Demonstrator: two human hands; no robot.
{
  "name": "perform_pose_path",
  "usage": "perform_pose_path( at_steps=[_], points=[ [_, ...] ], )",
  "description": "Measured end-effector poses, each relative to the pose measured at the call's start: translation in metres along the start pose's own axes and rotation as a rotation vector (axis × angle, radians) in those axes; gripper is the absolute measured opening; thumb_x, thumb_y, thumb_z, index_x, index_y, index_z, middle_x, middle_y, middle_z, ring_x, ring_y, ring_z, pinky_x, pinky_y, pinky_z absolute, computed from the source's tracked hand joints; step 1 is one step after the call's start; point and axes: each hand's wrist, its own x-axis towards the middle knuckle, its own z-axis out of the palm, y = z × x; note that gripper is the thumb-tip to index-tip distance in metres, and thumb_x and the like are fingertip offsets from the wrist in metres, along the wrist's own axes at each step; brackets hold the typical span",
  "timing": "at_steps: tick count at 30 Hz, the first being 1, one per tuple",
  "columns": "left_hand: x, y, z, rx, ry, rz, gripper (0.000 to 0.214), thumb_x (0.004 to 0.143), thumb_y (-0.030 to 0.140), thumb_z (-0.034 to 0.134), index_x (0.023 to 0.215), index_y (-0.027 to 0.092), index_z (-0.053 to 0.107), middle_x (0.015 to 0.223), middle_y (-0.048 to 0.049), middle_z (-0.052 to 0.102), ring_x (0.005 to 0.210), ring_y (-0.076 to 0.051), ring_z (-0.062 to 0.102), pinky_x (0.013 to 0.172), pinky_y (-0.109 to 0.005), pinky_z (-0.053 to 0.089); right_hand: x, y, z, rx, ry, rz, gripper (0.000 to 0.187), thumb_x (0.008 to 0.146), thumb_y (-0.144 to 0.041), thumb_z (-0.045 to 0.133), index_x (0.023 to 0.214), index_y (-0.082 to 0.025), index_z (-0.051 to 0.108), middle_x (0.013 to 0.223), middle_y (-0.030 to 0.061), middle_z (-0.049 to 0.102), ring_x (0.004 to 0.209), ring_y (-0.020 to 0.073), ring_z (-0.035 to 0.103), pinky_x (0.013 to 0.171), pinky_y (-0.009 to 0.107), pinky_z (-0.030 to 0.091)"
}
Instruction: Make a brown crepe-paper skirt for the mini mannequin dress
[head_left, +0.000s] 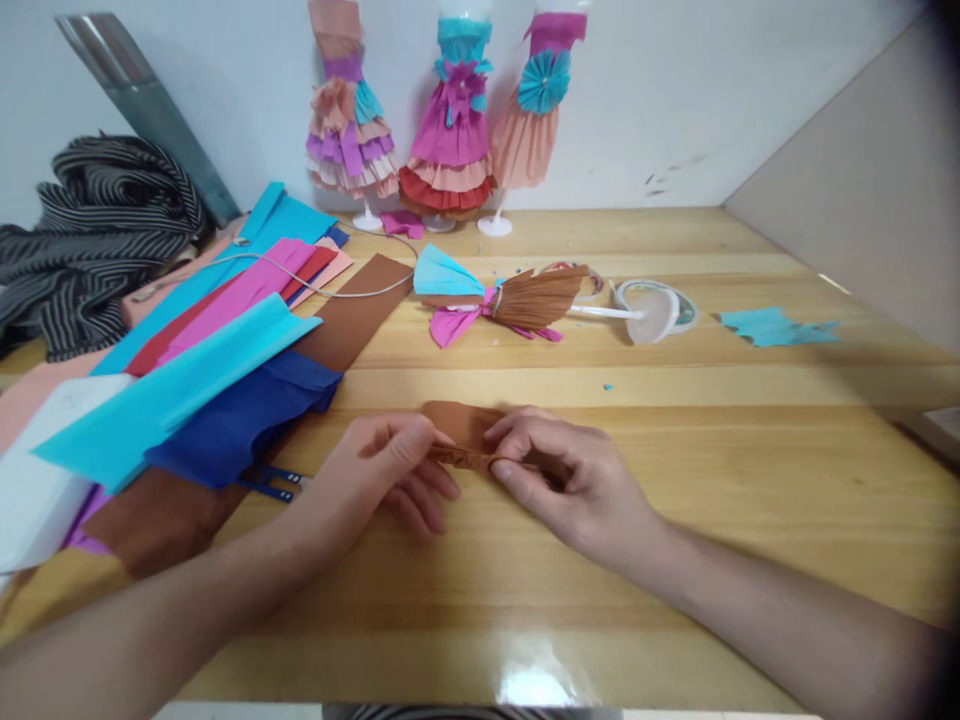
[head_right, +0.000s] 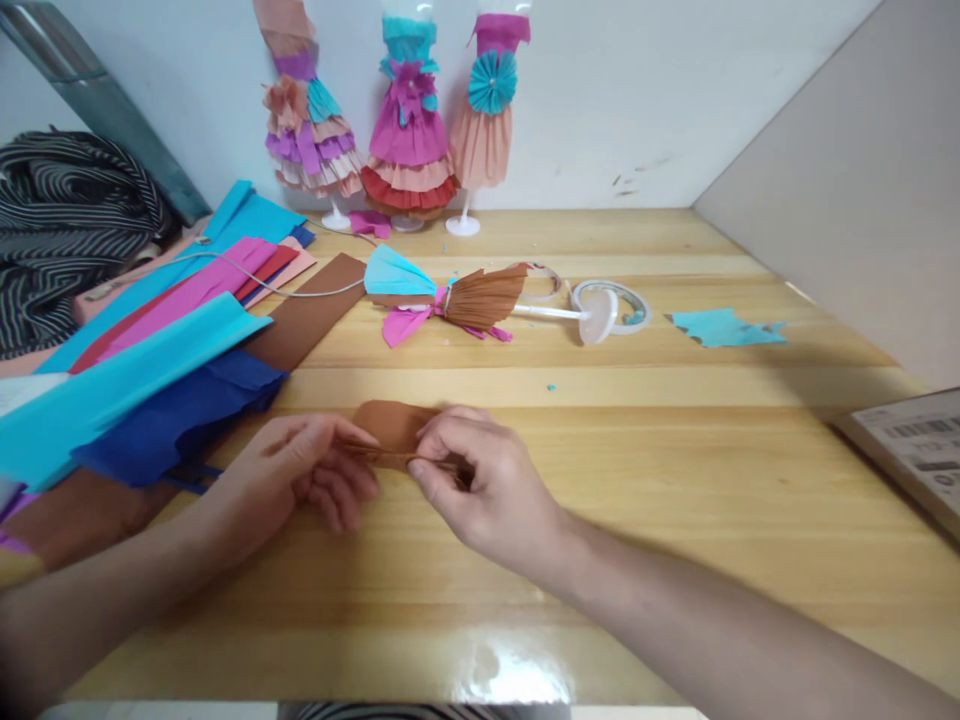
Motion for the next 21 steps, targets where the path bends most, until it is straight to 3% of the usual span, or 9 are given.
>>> perform_pose_path(
  at_steps=[4,8,13,17,21],
  points=[
    [-0.001,0.002,0.007,0.158,0.122,0.094,0.021,0.065,0.029,0.075,0.073,0.013,0.065,0.058,-0.0002,0.066,0.053,-0.01,0.06,0.053,-0.017,0.047,0.001,-0.005,-0.004,-0.197,0.026,-0.261,0.011,0.08,-0.008,0.058,0.076,-0.018,0.056,0.069,0.0034,0.062,0.088,0.0212,0.061,0.08,0.039,0.049],
    [-0.005,0.006,0.013,0.225,0.239,0.21,0.008,0.061,0.017,0.074,0.063,0.014,0.067,0.059,0.0013,0.067,0.055,-0.008,0.057,0.053,-0.015,0.044,0.001,-0.007,-0.009,-0.399,0.083,-0.41,0.011,0.079,-0.008,0.062,0.082,-0.018,0.058,0.076,0.0046,0.064,0.092,0.0231,0.059,0.087,0.046,0.046],
    [-0.011,0.005,0.011,0.177,0.201,0.258,0.016,0.061,0.022,0.077,0.074,0.016,0.071,0.076,-0.0024,0.074,0.071,-0.015,0.066,0.063,-0.021,0.051,0.0,-0.008,-0.012,-0.521,0.155,-0.465,0.01,0.081,-0.009,0.062,0.082,-0.018,0.06,0.074,0.0042,0.062,0.087,0.0221,0.059,0.087,0.047,0.046],
    [-0.01,-0.003,0.003,0.12,0.07,0.325,0.025,0.078,0.039,0.065,0.092,0.019,0.073,0.094,-0.0046,0.074,0.09,-0.02,0.066,0.079,-0.027,0.051,0.0,-0.01,-0.012,-0.525,0.143,-0.484,0.011,0.081,-0.007,0.061,0.082,-0.019,0.059,0.072,0.0023,0.062,0.085,0.02,0.06,0.089,0.046,0.045],
    [-0.007,-0.007,0.0,0.093,0.075,0.271,0.028,0.079,0.044,0.065,0.093,0.021,0.073,0.093,-0.0042,0.074,0.09,-0.02,0.066,0.081,-0.027,0.05,-0.001,-0.01,-0.01,-0.507,0.115,-0.47,0.009,0.081,-0.009,0.062,0.083,-0.018,0.059,0.072,0.0028,0.063,0.086,0.0198,0.061,0.091,0.046,0.044]
  ],
)
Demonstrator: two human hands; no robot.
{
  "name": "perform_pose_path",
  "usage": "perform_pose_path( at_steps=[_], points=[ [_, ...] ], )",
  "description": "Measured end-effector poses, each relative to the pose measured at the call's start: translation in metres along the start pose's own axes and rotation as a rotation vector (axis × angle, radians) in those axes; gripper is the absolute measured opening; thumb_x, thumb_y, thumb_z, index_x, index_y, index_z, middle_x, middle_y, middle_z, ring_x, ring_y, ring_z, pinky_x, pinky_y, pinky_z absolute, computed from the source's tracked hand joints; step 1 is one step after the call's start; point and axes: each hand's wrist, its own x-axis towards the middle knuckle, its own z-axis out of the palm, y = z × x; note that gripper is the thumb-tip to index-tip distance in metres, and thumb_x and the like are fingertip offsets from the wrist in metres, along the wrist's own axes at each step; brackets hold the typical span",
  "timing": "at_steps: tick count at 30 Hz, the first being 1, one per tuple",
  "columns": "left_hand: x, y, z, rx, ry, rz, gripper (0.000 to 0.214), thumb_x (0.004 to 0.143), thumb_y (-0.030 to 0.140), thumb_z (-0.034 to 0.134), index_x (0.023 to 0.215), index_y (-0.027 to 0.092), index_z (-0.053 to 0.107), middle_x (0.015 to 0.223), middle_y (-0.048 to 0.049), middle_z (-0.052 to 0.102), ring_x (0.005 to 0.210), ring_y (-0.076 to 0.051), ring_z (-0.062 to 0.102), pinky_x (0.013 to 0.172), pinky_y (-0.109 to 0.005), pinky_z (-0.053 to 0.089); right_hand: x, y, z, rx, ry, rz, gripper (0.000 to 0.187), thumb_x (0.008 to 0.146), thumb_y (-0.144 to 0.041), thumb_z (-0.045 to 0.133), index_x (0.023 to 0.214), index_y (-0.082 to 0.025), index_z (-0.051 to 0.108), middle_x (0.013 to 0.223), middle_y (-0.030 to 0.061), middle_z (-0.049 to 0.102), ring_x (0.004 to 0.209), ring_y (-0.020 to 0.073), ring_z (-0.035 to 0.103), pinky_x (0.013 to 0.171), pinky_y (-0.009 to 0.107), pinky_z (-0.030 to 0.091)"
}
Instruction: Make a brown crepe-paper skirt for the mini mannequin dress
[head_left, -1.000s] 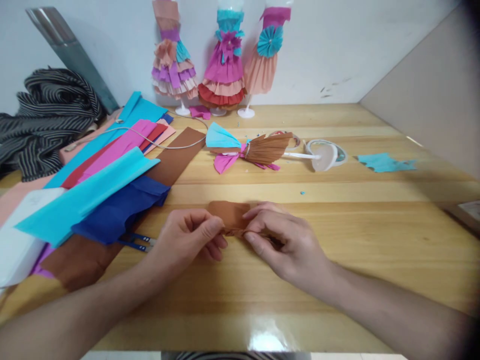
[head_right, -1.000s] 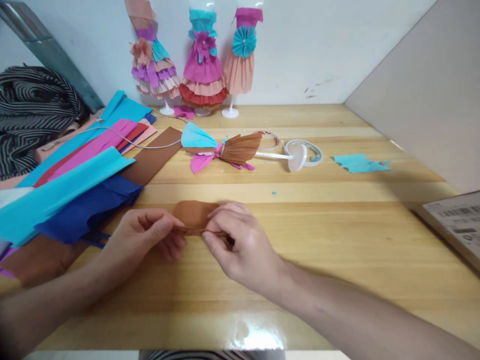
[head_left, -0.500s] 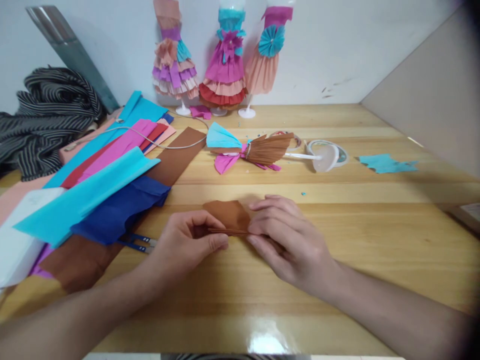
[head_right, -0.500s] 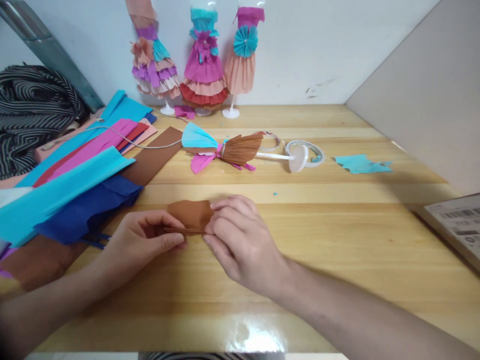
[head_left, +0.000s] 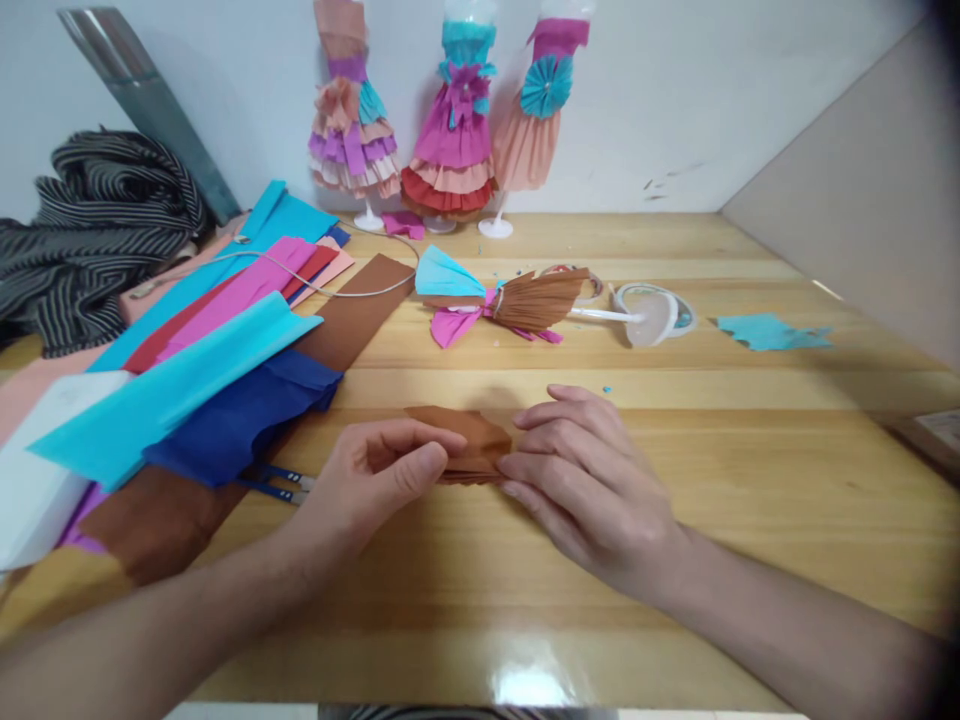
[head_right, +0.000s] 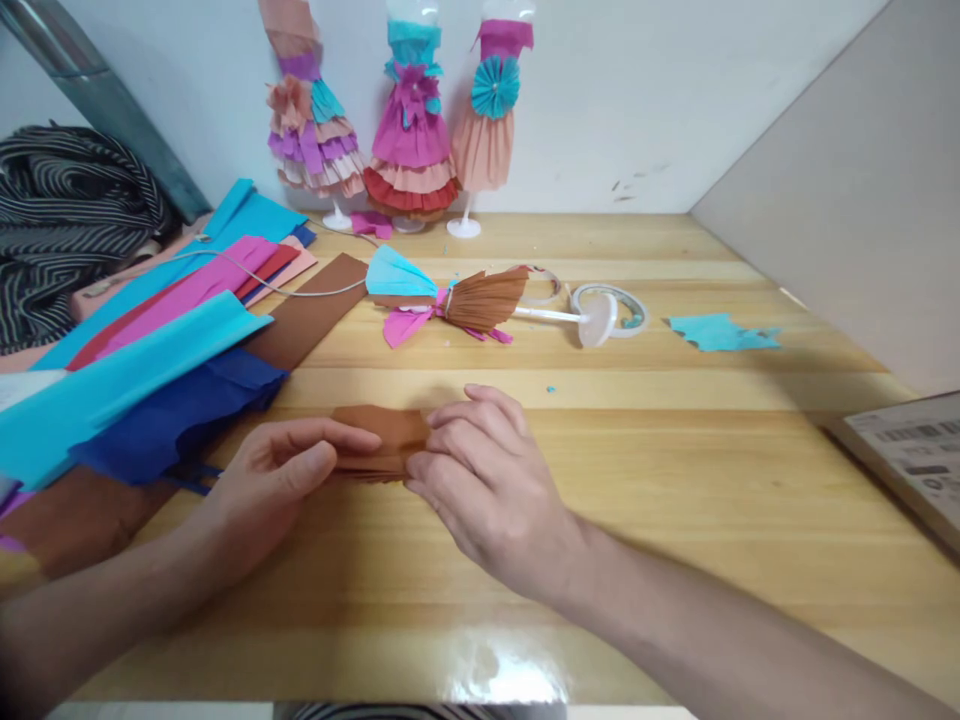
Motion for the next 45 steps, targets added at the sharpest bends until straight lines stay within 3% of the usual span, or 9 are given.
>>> perform_pose_path(
  at_steps=[5,15,20,28,35,45],
  points=[
    [0.0,0.003,0.005,-0.073,0.019,-0.064,0.026,0.078,0.042,0.066,0.089,0.019,0.074,0.091,-0.0049,0.075,0.09,-0.02,0.067,0.084,-0.028,0.051,0.001,0.001,0.001,0.056,-0.044,0.028,0.008,0.082,-0.011,0.06,0.085,-0.018,0.059,0.073,0.0039,0.064,0.085,0.0198,0.06,0.09,0.045,0.044],
    [-0.003,0.008,0.009,0.028,0.023,-0.011,0.02,0.077,0.029,0.067,0.093,0.019,0.072,0.092,-0.004,0.075,0.087,-0.019,0.069,0.077,-0.027,0.054,0.002,0.003,0.004,0.247,-0.098,0.188,0.01,0.084,-0.011,0.054,0.083,-0.02,0.056,0.074,0.0039,0.061,0.079,0.0192,0.056,0.081,0.041,0.044],
    [-0.001,0.008,0.013,-0.082,-0.017,0.025,0.037,0.067,0.014,0.074,0.103,0.018,0.066,0.104,-0.0038,0.073,0.097,-0.018,0.068,0.087,-0.026,0.053,0.001,0.004,0.004,0.338,-0.124,0.236,0.011,0.085,-0.009,0.052,0.081,-0.019,0.055,0.072,0.0037,0.057,0.076,0.0187,0.053,0.075,0.038,0.043],
    [-0.001,0.004,0.016,0.172,0.037,0.065,0.038,0.069,0.019,0.074,0.106,0.016,0.066,0.103,-0.0069,0.073,0.094,-0.021,0.069,0.088,-0.032,0.055,0.001,0.002,0.006,0.414,-0.159,0.26,0.011,0.086,-0.01,0.051,0.08,-0.019,0.054,0.071,0.0031,0.055,0.073,0.0175,0.049,0.069,0.035,0.042],
    [-0.003,0.0,0.018,0.504,0.119,0.256,0.027,0.071,0.022,0.072,0.097,0.017,0.07,0.094,-0.0065,0.075,0.081,-0.019,0.07,0.078,-0.03,0.058,0.001,-0.001,0.009,0.407,-0.152,0.272,0.011,0.087,-0.012,0.051,0.079,-0.019,0.055,0.072,0.004,0.057,0.074,0.0181,0.05,0.067,0.035,0.043],
    [-0.002,-0.003,0.019,0.545,0.133,0.322,0.019,0.076,0.019,0.068,0.095,0.018,0.071,0.089,-0.0039,0.075,0.075,-0.015,0.07,0.07,-0.023,0.057,0.0,0.0,0.012,0.364,-0.097,0.209,0.01,0.086,-0.012,0.056,0.093,-0.018,0.06,0.079,0.0063,0.063,0.079,0.0198,0.054,0.07,0.038,0.046]
  ],
)
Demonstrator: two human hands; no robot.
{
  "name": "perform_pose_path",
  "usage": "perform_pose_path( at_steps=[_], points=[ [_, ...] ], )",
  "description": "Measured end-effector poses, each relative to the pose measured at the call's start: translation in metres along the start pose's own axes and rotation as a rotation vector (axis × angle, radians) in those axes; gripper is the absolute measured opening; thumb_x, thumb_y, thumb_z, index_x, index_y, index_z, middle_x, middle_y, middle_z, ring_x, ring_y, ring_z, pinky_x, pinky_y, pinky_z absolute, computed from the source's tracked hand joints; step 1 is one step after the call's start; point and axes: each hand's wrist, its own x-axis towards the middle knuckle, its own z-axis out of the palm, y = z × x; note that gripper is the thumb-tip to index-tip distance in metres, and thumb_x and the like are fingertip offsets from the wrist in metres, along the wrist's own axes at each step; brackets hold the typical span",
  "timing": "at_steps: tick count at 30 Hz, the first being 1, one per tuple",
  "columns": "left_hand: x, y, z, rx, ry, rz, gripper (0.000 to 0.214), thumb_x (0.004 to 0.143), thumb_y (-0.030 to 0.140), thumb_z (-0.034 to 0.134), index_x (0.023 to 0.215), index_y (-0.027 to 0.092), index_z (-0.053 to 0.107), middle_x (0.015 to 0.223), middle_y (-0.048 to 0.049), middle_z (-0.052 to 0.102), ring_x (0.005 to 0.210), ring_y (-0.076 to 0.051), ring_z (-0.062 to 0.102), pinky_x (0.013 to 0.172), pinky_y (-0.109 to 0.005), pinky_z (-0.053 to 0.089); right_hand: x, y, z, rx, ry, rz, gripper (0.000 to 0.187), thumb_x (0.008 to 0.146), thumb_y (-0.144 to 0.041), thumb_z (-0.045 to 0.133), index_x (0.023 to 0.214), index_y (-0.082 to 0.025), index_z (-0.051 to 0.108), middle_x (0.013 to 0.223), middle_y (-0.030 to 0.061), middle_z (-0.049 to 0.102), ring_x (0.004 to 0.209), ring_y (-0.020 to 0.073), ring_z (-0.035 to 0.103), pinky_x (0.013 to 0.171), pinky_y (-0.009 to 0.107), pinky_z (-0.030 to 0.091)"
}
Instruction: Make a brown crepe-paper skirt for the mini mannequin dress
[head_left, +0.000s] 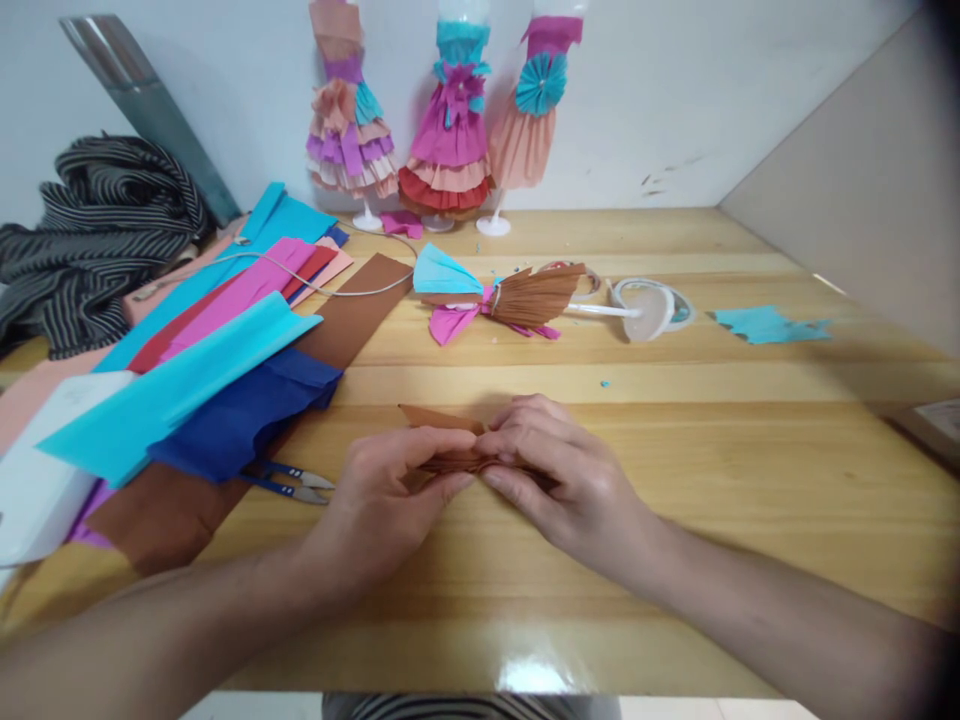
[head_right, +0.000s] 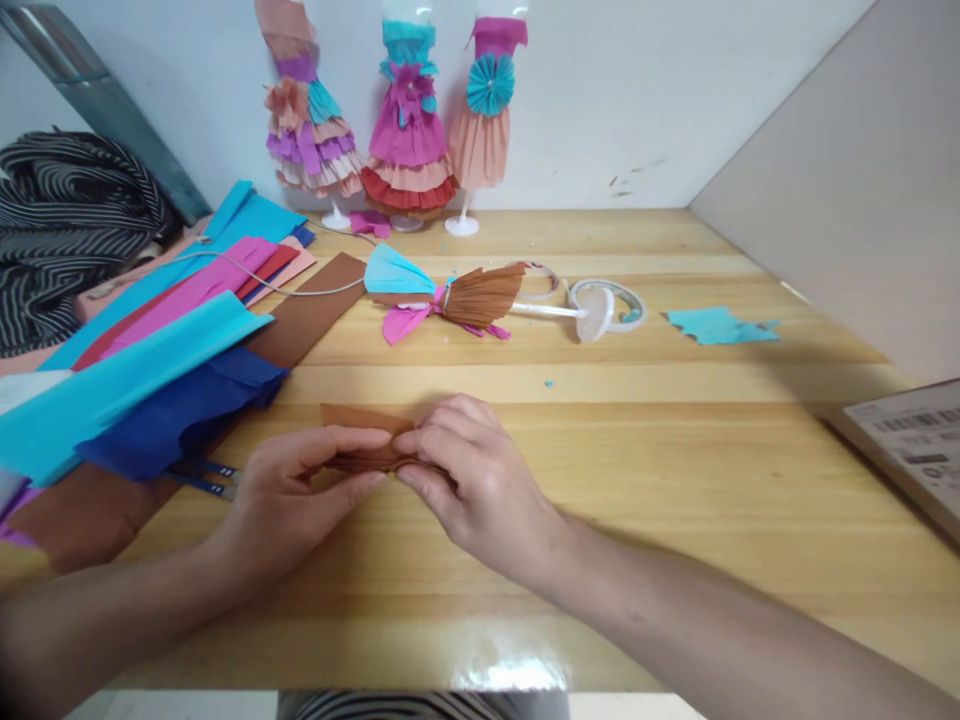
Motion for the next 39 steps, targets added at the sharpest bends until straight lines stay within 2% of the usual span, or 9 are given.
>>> perform_pose_path(
  at_steps=[8,18,23,28,32,39],
  points=[
    [-0.0013,-0.0029,0.0,0.037,0.008,0.054,0.019,0.078,0.016,0.065,0.095,0.021,0.072,0.09,-0.0035,0.075,0.077,-0.017,0.07,0.072,-0.026,0.056,0.0003,-0.0009,-0.0004,-0.089,-0.038,-0.01,0.009,0.088,-0.015,0.053,0.085,-0.018,0.061,0.074,0.005,0.061,0.077,0.0194,0.054,0.073,0.038,0.045],
    [0.0022,-0.001,-0.0019,0.08,0.024,0.014,0.014,0.077,0.016,0.065,0.09,0.019,0.07,0.089,-0.002,0.075,0.077,-0.014,0.069,0.073,-0.023,0.055,-0.0015,-0.0001,-0.0037,-0.268,0.019,-0.051,0.009,0.084,-0.012,0.054,0.083,-0.018,0.06,0.076,0.0062,0.06,0.081,0.0214,0.055,0.078,0.043,0.044],
    [0.0018,-0.0008,-0.0023,0.0,-0.017,-0.065,0.01,0.078,0.018,0.065,0.088,0.018,0.068,0.086,-0.0021,0.073,0.078,-0.015,0.068,0.073,-0.023,0.054,-0.0016,-0.0007,-0.0055,-0.299,0.034,-0.101,0.01,0.082,-0.011,0.055,0.085,-0.02,0.06,0.091,0.0083,0.062,0.093,0.0238,0.054,0.084,0.047,0.044],
    [0.0026,0.0,-0.0033,-0.103,-0.014,-0.104,0.002,0.077,0.015,0.063,0.077,0.017,0.063,0.079,0.0004,0.069,0.073,-0.012,0.064,0.069,-0.02,0.051,-0.0038,-0.0001,-0.0056,-0.317,0.014,-0.113,0.01,0.082,-0.01,0.058,0.086,-0.019,0.061,0.077,0.0044,0.064,0.095,0.0236,0.056,0.091,0.049,0.039],
    [0.0056,-0.0025,-0.0035,-0.142,0.018,-0.146,0.008,0.073,0.013,0.065,0.069,0.016,0.058,0.068,0.0033,0.062,0.064,-0.009,0.059,0.06,-0.017,0.047,-0.0045,0.0005,-0.0043,-0.326,0.019,-0.113,0.009,0.083,-0.011,0.057,0.086,-0.019,0.062,0.075,0.0035,0.063,0.088,0.0208,0.056,0.091,0.047,0.04],
    [0.0046,-0.002,-0.0046,-0.22,-0.038,-0.114,0.01,0.07,0.012,0.068,0.078,0.017,0.063,0.077,0.0024,0.066,0.074,-0.01,0.062,0.07,-0.017,0.05,-0.004,-0.0003,-0.0036,-0.35,-0.018,-0.128,0.011,0.084,-0.01,0.056,0.082,-0.017,0.063,0.072,0.0031,0.061,0.086,0.0196,0.055,0.092,0.046,0.039]
  ],
)
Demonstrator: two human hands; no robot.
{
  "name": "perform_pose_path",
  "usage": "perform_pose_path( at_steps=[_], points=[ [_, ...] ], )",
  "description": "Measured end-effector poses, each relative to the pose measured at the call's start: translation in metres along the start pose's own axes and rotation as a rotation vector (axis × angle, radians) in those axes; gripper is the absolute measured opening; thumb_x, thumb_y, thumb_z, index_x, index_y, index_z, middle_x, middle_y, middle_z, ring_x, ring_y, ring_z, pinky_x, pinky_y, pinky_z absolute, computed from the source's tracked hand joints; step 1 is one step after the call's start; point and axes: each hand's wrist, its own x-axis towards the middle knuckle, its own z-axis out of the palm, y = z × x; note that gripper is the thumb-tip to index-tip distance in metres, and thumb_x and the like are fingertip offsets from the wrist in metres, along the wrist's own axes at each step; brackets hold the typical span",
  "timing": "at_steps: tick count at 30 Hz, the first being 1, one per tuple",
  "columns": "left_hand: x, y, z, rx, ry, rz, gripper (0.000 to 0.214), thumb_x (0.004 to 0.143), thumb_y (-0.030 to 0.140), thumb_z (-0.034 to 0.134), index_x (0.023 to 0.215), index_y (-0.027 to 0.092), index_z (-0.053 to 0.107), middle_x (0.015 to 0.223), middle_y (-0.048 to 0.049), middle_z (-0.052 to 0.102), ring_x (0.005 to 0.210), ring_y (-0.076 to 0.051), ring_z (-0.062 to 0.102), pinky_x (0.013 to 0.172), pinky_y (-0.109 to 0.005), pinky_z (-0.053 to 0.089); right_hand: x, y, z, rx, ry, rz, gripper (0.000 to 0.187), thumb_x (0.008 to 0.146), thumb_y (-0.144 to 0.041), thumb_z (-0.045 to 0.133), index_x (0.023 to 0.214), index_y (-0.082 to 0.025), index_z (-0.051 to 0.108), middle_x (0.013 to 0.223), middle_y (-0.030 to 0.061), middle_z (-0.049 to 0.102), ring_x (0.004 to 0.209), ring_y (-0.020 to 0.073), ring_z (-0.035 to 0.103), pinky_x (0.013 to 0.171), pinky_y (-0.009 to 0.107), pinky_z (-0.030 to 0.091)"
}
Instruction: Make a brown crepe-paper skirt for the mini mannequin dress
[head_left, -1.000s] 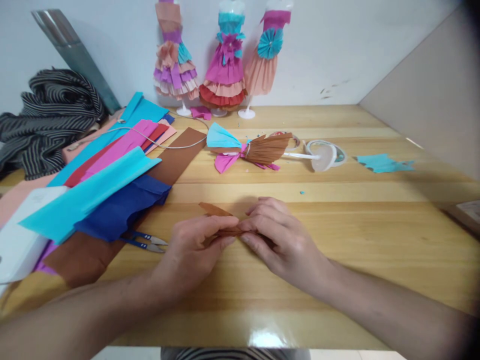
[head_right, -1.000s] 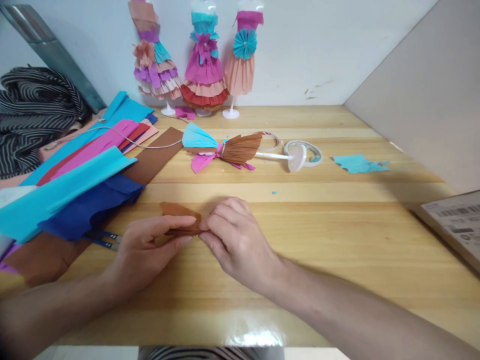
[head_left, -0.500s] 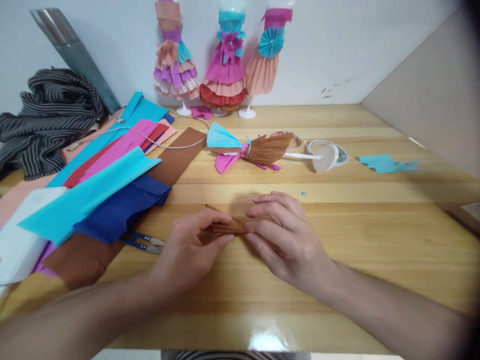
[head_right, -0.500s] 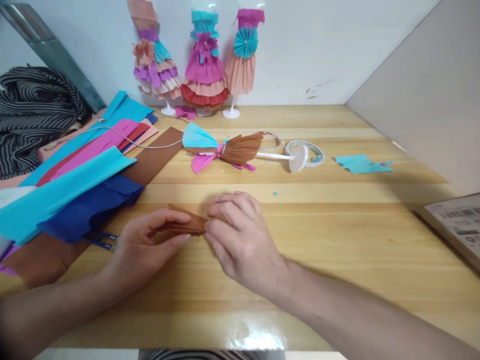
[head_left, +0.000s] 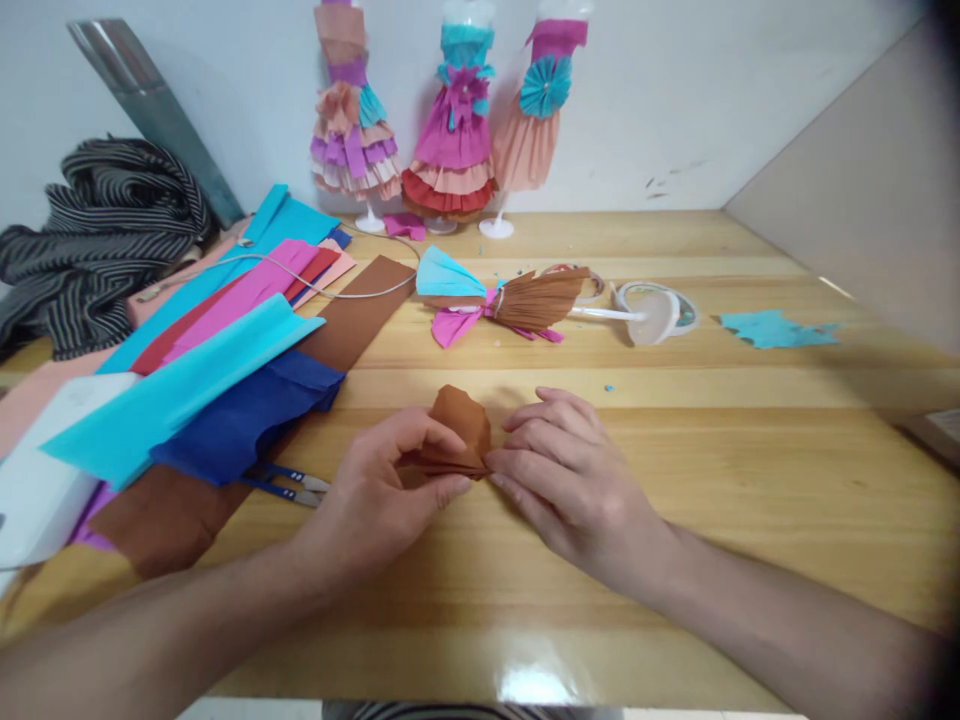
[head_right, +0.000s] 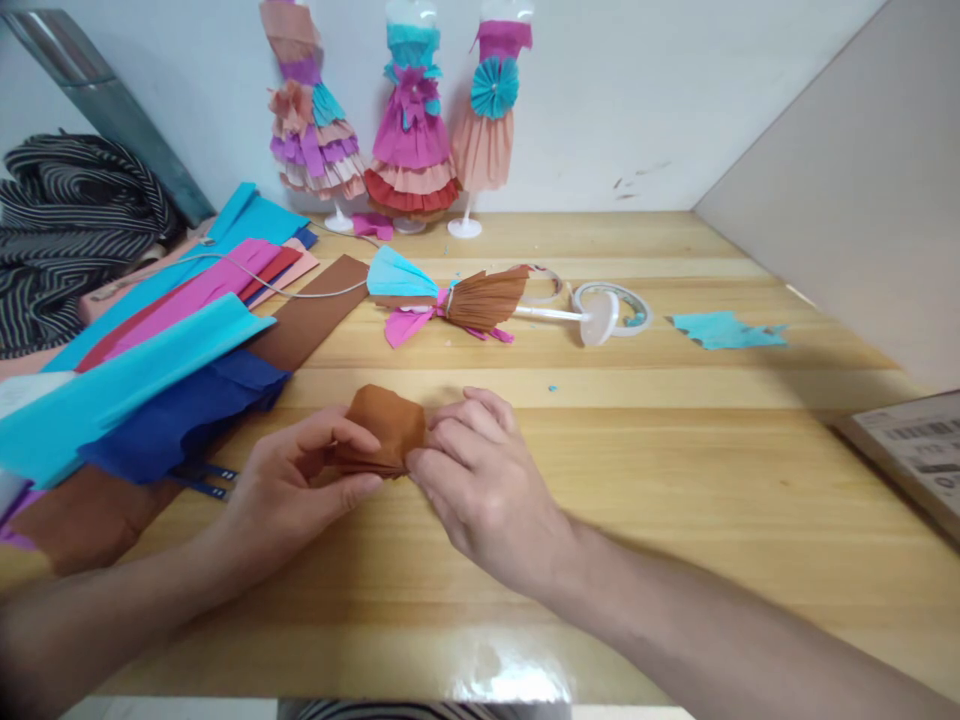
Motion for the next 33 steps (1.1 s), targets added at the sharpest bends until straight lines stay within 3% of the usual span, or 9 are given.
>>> perform_pose_path(
  at_steps=[12,17,26,33],
  points=[
    [0.001,0.005,-0.001,-0.138,0.055,-0.097,0.009,0.071,0.018,0.069,0.08,0.017,0.07,0.077,0.0,0.073,0.071,-0.011,0.066,0.066,-0.017,0.052,0.002,0.007,0.005,0.296,0.064,0.133,0.015,0.082,-0.007,0.059,0.093,-0.017,0.062,0.078,0.006,0.064,0.078,0.0192,0.056,0.073,0.039,0.047],
    [0.001,0.006,0.0,-0.127,0.084,-0.099,0.011,0.068,0.016,0.07,0.079,0.016,0.068,0.077,0.0,0.072,0.071,-0.01,0.066,0.067,-0.017,0.052,-0.001,0.008,0.008,0.27,0.077,0.117,0.022,0.081,-0.007,0.06,0.102,-0.015,0.061,0.08,0.0077,0.065,0.081,0.0205,0.056,0.074,0.041,0.048],
    [0.005,0.012,0.002,-0.184,0.059,-0.196,0.013,0.061,0.016,0.072,0.062,0.014,0.059,0.057,0.0038,0.061,0.054,-0.007,0.055,0.051,-0.015,0.044,0.001,0.007,0.007,0.224,0.068,0.082,0.02,0.083,-0.01,0.059,0.102,-0.014,0.062,0.076,0.0071,0.063,0.078,0.0203,0.055,0.073,0.041,0.048],
    [0.002,0.006,0.003,-0.189,-0.001,-0.088,0.013,0.069,0.017,0.069,0.082,0.015,0.07,0.082,-0.0043,0.072,0.077,-0.015,0.067,0.07,-0.023,0.053,0.001,0.003,0.004,0.037,0.055,0.002,0.017,0.084,-0.011,0.058,0.1,-0.012,0.063,0.076,0.0074,0.065,0.083,0.0212,0.056,0.084,0.047,0.045]
  ],
)
